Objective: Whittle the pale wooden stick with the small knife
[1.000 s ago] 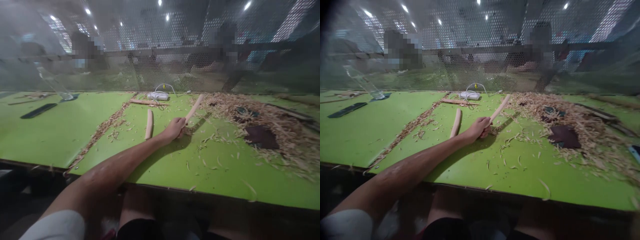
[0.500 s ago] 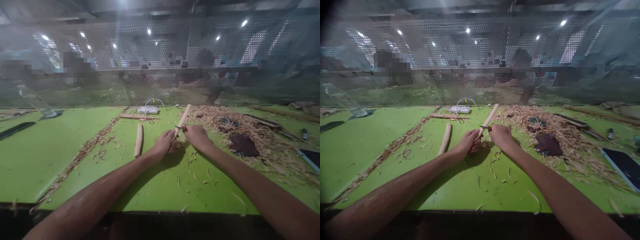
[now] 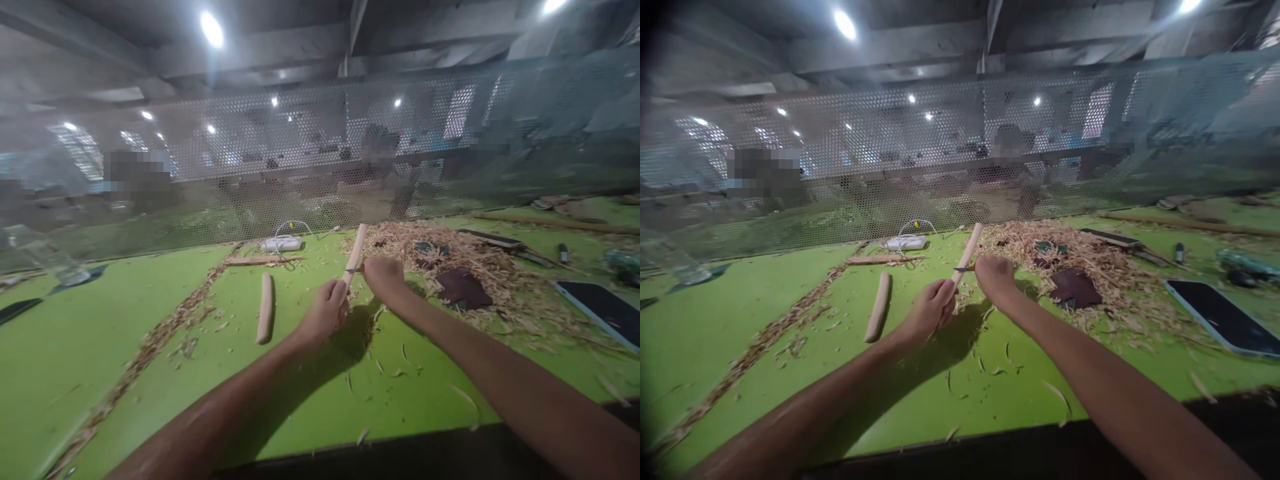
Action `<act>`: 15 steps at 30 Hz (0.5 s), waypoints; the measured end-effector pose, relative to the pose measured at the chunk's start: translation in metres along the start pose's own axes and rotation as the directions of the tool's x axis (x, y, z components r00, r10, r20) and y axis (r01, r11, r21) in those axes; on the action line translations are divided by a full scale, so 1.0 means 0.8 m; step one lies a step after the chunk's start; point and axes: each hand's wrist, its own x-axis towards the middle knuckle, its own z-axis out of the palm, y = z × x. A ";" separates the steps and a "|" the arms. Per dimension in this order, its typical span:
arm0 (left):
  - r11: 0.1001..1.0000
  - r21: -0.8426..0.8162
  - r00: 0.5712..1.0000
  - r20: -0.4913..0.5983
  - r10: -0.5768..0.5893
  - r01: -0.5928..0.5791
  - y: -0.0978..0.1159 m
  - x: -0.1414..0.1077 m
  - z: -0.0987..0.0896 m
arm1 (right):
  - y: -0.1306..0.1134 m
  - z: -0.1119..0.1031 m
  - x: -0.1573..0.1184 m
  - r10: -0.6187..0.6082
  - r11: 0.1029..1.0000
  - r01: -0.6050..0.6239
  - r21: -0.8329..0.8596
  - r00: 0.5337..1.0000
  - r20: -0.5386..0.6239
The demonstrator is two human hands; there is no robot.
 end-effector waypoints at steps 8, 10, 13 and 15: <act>0.999 0.029 0.999 0.011 -0.038 0.037 0.005 -0.006 0.003 | 0.012 0.002 0.008 0.000 1.000 0.000 -0.019 1.000 0.027; 0.999 0.029 0.999 0.023 -0.033 0.032 0.002 -0.002 -0.002 | 0.012 0.002 0.014 -0.011 1.000 0.011 -0.018 0.999 0.033; 0.999 0.032 1.000 0.023 -0.012 0.011 -0.001 0.003 -0.013 | 0.008 0.001 0.030 -0.022 1.000 0.022 -0.008 0.999 0.040; 0.998 0.057 1.000 0.027 -0.003 0.002 -0.001 0.003 -0.018 | 0.009 -0.001 0.042 -0.004 1.000 0.004 0.002 0.999 0.036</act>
